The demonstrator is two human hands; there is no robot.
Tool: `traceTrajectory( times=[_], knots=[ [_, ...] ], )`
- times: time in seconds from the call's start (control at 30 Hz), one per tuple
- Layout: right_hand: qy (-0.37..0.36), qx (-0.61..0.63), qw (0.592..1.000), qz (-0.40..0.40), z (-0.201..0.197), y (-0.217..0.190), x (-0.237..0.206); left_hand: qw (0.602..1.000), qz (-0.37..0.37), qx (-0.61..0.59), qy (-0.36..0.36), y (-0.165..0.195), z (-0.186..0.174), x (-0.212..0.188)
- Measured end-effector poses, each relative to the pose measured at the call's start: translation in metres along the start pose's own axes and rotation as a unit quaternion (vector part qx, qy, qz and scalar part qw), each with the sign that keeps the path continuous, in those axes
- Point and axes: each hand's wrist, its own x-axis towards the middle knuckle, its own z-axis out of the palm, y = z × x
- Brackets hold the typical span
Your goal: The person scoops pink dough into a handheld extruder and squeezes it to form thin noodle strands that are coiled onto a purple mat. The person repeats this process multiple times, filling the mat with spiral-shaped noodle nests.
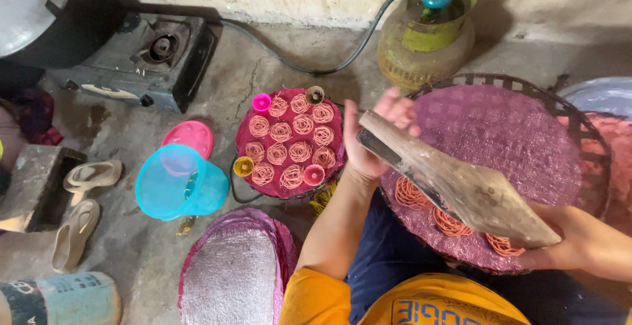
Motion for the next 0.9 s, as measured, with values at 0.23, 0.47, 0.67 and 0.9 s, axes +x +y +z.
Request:
traceTrajectory(
  times=[0.23,0.47,0.67,0.9],
  knots=[
    [0.031,0.01,0.999,0.014,0.002,-0.013,0.001,0.814,-0.253,0.518,0.066,-0.081,-0.095,-0.031],
    [0.065,0.069,0.995,-0.016,0.003,-0.001,0.005,0.677,-0.143,0.721,0.021,-0.071,-0.098,-0.039],
    [0.134,0.066,0.989,-0.012,-0.004,0.013,0.006,0.529,-0.251,0.805,0.099,-0.051,-0.034,-0.039],
    [0.127,0.116,0.984,-0.056,-0.017,0.053,-0.003,0.321,-0.097,0.94,-0.061,-0.019,0.008,-0.025]
  ],
)
